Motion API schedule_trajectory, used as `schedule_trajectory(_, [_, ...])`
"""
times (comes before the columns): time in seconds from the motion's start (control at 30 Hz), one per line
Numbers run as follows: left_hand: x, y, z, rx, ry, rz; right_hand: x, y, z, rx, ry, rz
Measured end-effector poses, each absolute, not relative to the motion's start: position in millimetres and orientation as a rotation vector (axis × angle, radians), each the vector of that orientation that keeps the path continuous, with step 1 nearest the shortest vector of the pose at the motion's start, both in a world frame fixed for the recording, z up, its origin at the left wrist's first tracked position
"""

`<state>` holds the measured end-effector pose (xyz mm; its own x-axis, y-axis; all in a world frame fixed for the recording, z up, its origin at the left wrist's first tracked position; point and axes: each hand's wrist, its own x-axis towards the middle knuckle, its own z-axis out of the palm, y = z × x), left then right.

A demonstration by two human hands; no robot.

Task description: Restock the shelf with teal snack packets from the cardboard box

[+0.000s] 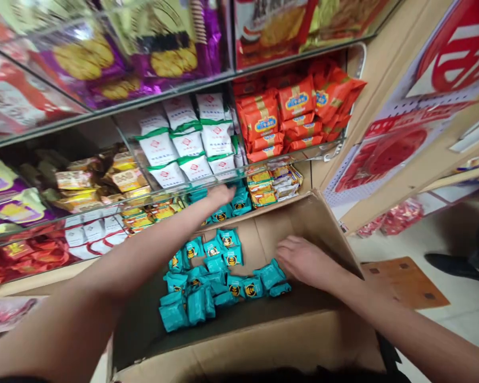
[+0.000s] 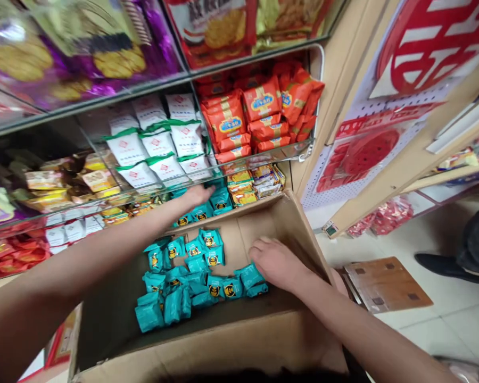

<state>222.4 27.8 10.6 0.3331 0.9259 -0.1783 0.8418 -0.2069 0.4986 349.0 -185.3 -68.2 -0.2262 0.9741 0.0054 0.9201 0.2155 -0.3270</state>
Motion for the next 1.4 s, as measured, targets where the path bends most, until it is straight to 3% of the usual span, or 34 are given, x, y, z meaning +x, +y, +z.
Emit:
schedule_trajectory(0.07, [190.0, 7.0, 25.6, 2.103, 1.439, 0.268, 330.8, -164.0, -80.8, -1.913, -2.380, 0.722])
schedule_trajectory(0.13, [148.9, -27.6, 43.3, 2.134, 1.180, 0.418, 313.5, -148.6, -98.4, -2.005, -2.403, 0.852])
schedule_trajectory(0.23, [87.1, -87.2, 58.8, 2.078, 0.914, 0.555, 296.8, -141.8, -119.0, -2.110, -2.436, 0.954])
schedule_trajectory(0.37, [41.5, -137.7, 37.2, 1.784, 1.007, 0.437, 295.5, -150.5, -103.6, -2.095, -2.418, 0.908])
schedule_trajectory(0.5, [49.9, -153.0, 4.8, 1.215, 1.204, 0.379, 294.5, -170.1, -53.0, -1.901, -2.302, 0.667])
schedule_trajectory(0.67, [82.3, -161.9, 4.4, 0.730, 0.955, 0.474, 272.2, -212.6, -21.8, -1.436, -1.984, 0.409])
schedule_trajectory(0.97, [93.3, -162.0, 11.9, 1.065, 0.738, 0.665, 245.5, -224.2, -23.2, -1.246, -1.100, 1.013])
schedule_trajectory(1.07, [96.3, -136.4, 16.2, 1.300, 0.767, 0.790, 261.3, -217.1, -19.3, -1.351, -1.243, 0.818])
schedule_trajectory(1.17, [103.6, -85.0, 24.8, 1.477, 0.905, 0.998, 298.1, -213.7, -16.1, -1.494, -1.420, 0.335])
schedule_trajectory(1.3, [126.5, -8.4, 24.6, 1.364, 1.201, 0.701, 354.3, -214.5, -24.5, -1.636, -1.445, -0.219])
schedule_trajectory(1.4, [153.0, 30.4, 8.1, 1.297, 1.329, 0.554, 382.3, -219.0, -43.2, -1.742, -1.316, -0.216])
